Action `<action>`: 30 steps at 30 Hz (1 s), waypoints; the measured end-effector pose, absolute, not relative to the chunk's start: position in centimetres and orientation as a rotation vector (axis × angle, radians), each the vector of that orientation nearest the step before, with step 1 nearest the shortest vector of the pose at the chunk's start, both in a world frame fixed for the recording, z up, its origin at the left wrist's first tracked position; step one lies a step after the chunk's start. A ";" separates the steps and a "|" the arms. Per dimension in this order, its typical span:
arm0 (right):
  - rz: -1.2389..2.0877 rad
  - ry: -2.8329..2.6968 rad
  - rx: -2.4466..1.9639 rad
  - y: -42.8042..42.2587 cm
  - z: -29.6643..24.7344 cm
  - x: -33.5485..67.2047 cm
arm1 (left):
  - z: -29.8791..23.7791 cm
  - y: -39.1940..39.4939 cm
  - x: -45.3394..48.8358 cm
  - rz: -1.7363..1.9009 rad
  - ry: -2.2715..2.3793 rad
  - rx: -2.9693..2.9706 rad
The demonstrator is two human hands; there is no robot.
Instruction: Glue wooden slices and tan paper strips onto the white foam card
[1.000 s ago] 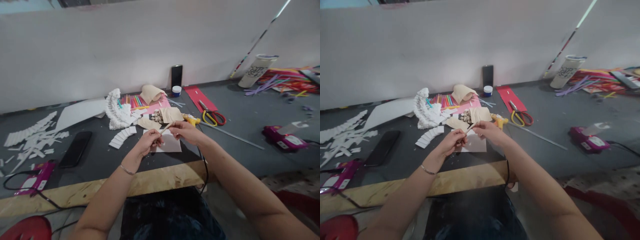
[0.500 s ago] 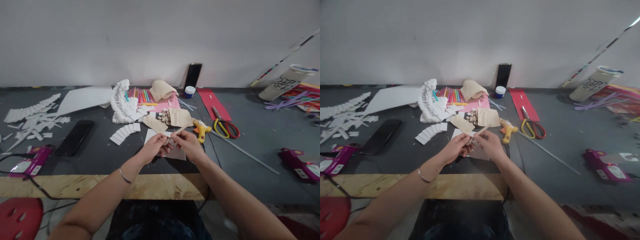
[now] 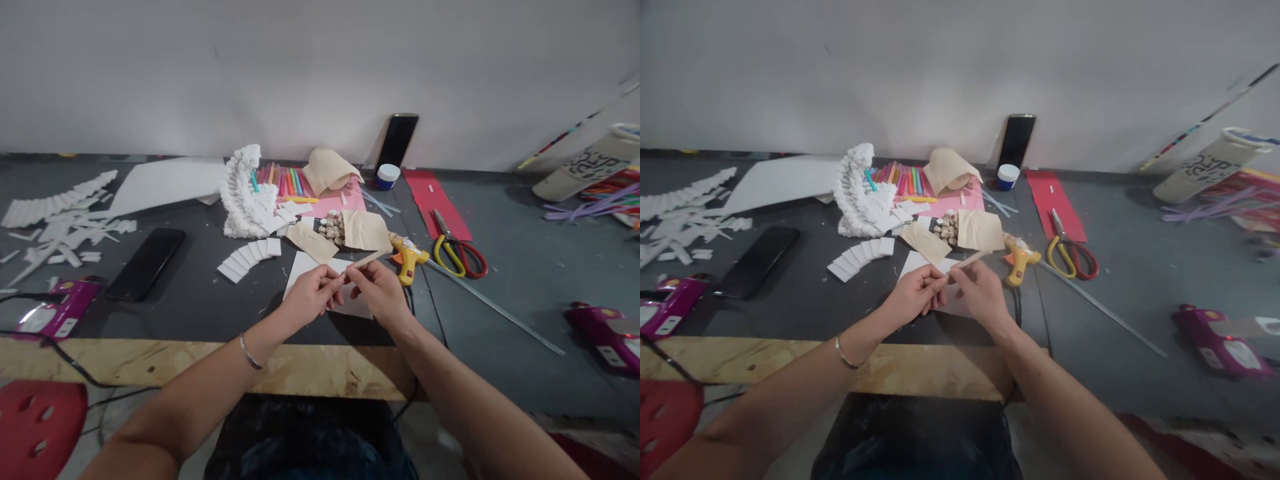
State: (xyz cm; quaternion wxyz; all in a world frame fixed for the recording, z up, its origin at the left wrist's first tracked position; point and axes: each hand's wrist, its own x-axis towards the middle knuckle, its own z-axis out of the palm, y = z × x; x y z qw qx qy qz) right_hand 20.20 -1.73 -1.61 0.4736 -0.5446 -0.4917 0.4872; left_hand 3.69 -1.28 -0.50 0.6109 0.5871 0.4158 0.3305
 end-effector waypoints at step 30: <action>1.320 -1.103 -1.195 -1.4 -1.7 20.6 | 1.4 -0.2 2.3 0.759 0.972 2.056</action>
